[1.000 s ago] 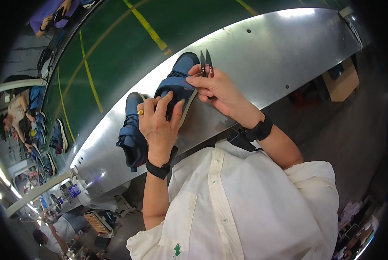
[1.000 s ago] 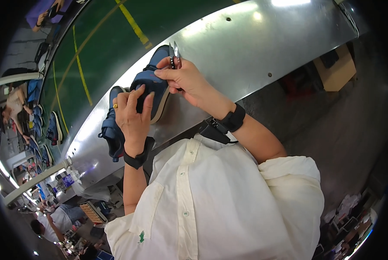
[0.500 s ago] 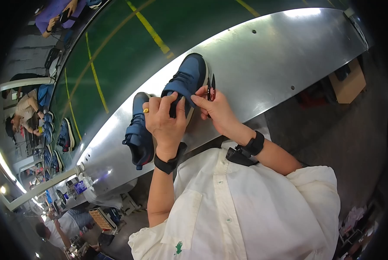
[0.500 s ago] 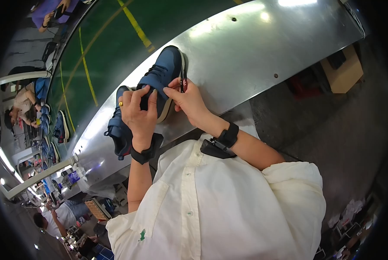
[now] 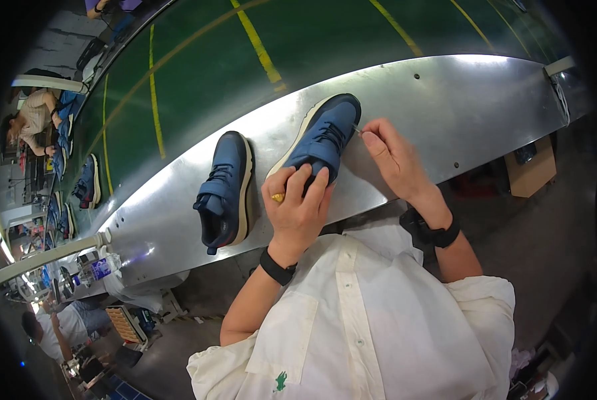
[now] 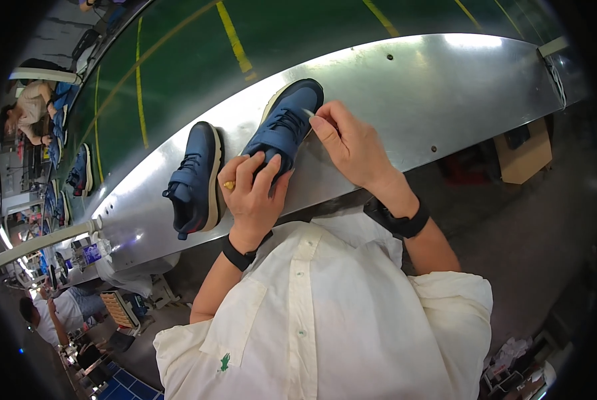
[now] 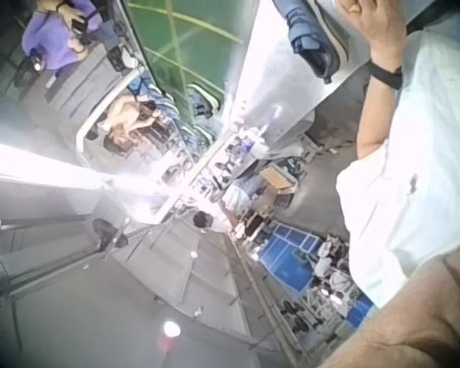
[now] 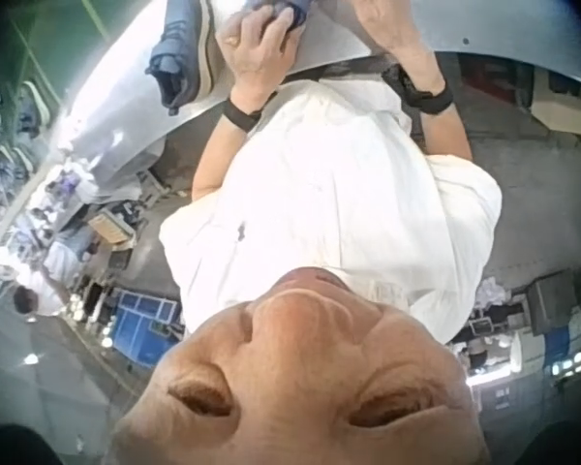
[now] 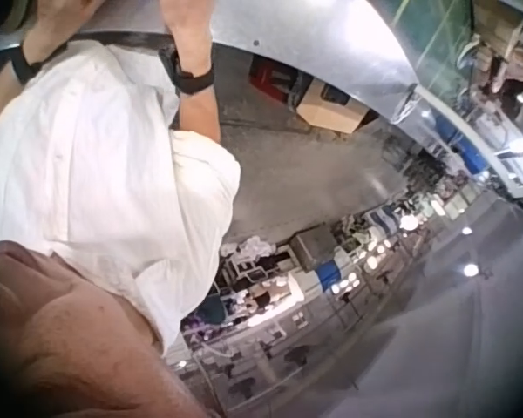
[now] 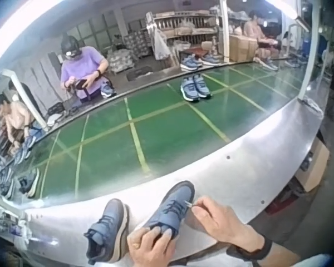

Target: Trim excess threads from blue athletic shoes and inspect them on a conveyor belt.

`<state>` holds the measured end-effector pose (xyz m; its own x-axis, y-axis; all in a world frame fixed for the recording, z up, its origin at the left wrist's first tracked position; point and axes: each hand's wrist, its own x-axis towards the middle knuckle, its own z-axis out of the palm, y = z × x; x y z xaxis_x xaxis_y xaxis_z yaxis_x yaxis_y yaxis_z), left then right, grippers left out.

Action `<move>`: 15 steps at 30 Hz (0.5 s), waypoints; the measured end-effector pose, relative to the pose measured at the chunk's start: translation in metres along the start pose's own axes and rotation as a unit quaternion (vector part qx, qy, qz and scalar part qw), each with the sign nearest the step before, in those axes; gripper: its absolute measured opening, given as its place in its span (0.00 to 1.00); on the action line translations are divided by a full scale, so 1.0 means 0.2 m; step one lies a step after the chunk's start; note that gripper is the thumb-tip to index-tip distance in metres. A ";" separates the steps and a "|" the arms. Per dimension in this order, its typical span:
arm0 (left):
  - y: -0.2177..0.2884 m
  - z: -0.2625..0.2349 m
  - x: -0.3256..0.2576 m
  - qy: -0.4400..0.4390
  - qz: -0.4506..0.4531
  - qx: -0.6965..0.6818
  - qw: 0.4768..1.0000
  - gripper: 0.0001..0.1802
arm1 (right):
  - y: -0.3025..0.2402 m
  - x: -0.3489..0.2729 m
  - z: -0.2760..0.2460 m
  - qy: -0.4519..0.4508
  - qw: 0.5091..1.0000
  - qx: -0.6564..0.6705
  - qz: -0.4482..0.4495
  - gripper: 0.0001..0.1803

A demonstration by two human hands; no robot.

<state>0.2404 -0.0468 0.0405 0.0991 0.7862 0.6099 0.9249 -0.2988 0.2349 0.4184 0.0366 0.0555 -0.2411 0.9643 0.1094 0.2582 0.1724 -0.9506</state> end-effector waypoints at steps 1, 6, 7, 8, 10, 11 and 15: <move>0.01 0.00 -0.02 0.009 0.009 0.002 1.000 0.19 | -0.03 0.01 -0.02 -0.029 0.998 -0.049 -0.016 0.15; 0.09 0.01 -0.07 0.008 0.030 0.026 0.999 0.15 | -0.15 0.03 -0.08 -0.121 0.977 -0.168 -0.051 0.12; 0.10 0.02 -0.07 0.009 0.026 0.023 0.999 0.15 | -0.15 0.03 -0.08 -0.130 0.971 -0.191 -0.064 0.11; 0.11 0.02 -0.08 0.008 0.026 0.018 0.999 0.15 | -0.15 0.04 -0.08 -0.133 0.970 -0.194 -0.062 0.11; 0.12 0.02 -0.08 0.015 0.026 0.011 0.999 0.15 | -0.14 0.05 -0.07 -0.129 0.961 -0.223 -0.103 0.14; 0.12 0.02 -0.09 0.017 0.023 0.011 1.000 0.15 | -0.15 0.05 -0.07 -0.132 0.959 -0.226 -0.105 0.14; 0.12 0.00 -0.08 0.005 0.016 0.005 1.000 0.15 | -0.17 0.05 -0.07 -0.136 0.961 -0.218 -0.104 0.13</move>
<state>0.2608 -0.0665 0.0353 0.1247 0.7711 0.6243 0.9248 -0.3183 0.2083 0.4205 0.0431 0.0932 -0.5507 0.8216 0.1474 0.5312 0.4812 -0.6973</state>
